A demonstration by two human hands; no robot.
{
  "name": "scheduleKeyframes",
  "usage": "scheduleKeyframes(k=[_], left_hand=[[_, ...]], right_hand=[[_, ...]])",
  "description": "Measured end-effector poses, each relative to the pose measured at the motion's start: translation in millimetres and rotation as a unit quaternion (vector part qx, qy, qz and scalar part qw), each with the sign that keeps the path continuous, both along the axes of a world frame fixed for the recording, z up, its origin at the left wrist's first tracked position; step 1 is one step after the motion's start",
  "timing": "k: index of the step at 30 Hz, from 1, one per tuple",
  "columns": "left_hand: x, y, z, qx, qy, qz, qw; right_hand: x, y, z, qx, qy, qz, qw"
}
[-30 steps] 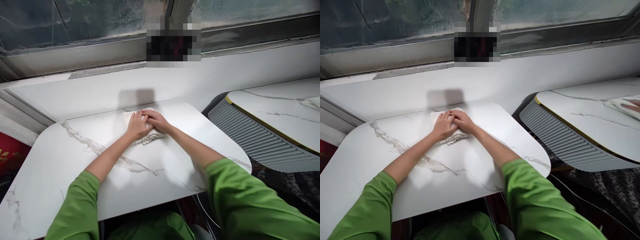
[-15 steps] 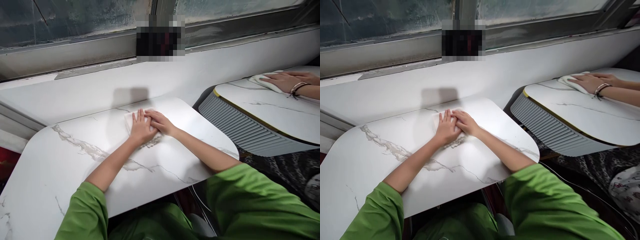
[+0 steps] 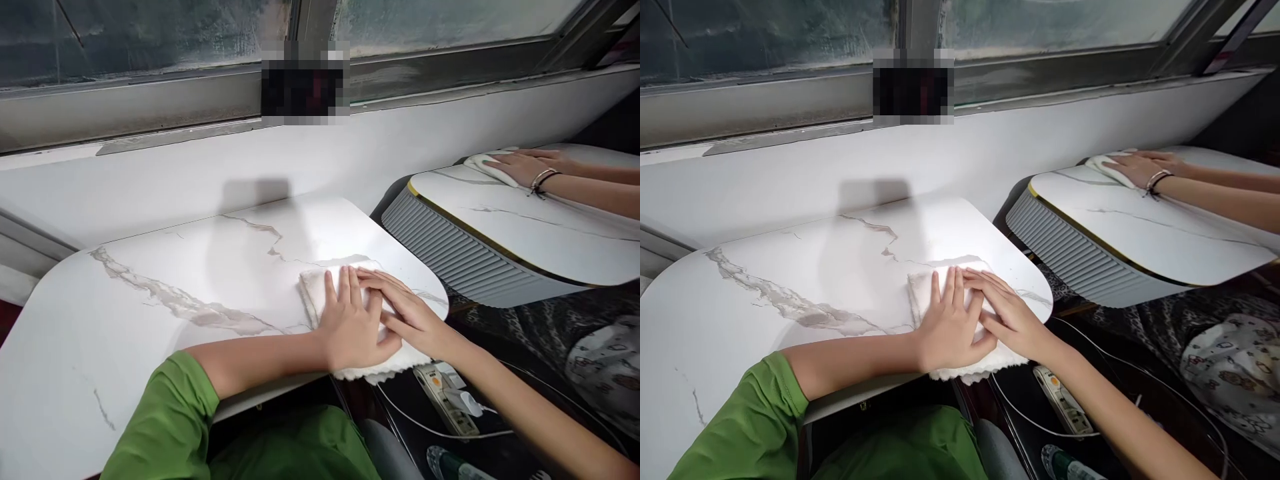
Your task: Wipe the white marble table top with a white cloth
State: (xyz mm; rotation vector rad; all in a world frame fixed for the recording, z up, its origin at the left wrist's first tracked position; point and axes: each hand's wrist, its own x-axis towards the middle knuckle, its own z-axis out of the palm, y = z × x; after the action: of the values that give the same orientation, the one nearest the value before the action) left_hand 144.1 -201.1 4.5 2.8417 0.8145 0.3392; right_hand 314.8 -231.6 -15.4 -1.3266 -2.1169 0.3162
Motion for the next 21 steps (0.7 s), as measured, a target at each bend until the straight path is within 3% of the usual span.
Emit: scheduleKeyframes(k=[3, 6, 11, 15, 18, 21], left_hand=[[9.4, 15.6, -3.4, 0.011, 0.005, 0.008, 1.000], [18.2, 48.1, -7.4, 0.021, 0.008, 0.030, 0.999], [13.7, 140.2, -2.4, -0.011, 0.072, 0.028, 0.997], [-3.9, 205.3, -1.6, -0.013, 0.054, 0.057, 0.997], [-10.9, 226.0, -4.0, -0.015, 0.039, 0.099, 0.994], [-10.9, 227.1, -4.8, -0.013, 0.034, 0.122, 0.992]], right_hand=[[5.3, 18.4, -0.3, 0.010, -0.006, -0.001, 1.000], [10.1, 54.0, -2.2, 0.019, -0.016, -0.001, 1.000], [0.9, 144.2, -7.9, 0.054, -0.031, -0.021, 0.998], [-21.0, 215.0, -8.7, 0.045, -0.033, -0.046, 0.997], [-30.0, 247.0, -7.4, 0.031, -0.029, -0.030, 0.999], [-29.6, 256.6, -8.0, 0.029, -0.019, -0.020, 0.999]])
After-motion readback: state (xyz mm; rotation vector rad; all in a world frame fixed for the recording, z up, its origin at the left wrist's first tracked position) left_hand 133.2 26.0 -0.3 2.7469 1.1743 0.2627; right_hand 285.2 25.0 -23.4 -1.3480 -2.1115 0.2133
